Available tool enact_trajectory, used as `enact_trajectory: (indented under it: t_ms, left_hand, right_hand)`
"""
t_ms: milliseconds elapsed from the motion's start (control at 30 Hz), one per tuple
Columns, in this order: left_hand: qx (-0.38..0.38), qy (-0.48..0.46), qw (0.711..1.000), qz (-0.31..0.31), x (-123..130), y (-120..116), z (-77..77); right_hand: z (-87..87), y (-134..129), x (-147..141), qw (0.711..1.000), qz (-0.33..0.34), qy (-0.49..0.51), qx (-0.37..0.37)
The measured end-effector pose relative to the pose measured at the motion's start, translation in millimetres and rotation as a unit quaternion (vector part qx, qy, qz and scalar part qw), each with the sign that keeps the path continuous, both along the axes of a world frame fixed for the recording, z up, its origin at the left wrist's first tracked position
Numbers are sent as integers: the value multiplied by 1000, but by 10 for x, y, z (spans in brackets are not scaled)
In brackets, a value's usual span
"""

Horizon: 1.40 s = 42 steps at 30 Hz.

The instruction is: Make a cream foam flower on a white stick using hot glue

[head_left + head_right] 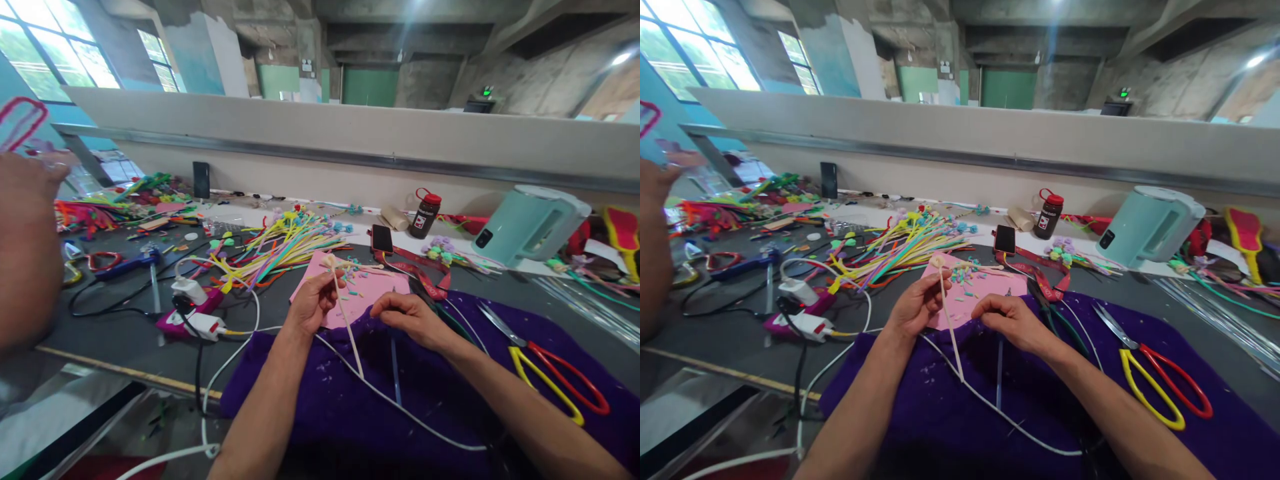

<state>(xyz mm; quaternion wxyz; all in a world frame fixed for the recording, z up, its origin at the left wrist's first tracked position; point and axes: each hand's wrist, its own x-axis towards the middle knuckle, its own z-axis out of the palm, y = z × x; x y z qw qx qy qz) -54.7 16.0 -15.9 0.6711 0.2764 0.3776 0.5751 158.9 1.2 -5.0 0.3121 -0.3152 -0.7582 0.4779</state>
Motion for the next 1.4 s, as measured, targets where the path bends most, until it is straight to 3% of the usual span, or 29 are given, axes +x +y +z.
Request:
enact_trajectory:
  t_ms: [233,367,667,933,1033,1233,1400]
  left_hand:
    - [7,19,1000,1,8,-13,18]
    - [3,26,1000,2,14,-13,15]
    - [9,29,1000,-2,2,-12,-20]
    - [9,36,999,2,0,-20,1]
    - [11,41,999,1,13,-27,15]
    - [-5,64,998,6,30,-25,18]
    - [-4,73,997,26,-18,3,0]
  right_hand:
    - [16,71,23,998,-34,20,-56]
    - [5,129,56,997,-69,1,-29]
    - [19,99,66,999,-26,-36,-11]
    - [15,127,112,997,-50,-57,33]
    - [61,119,105,996,-64,-50,24]
    - [234,217,142,993,-55,-53,85]
    - [237,317,169,991,-47,-69,106]
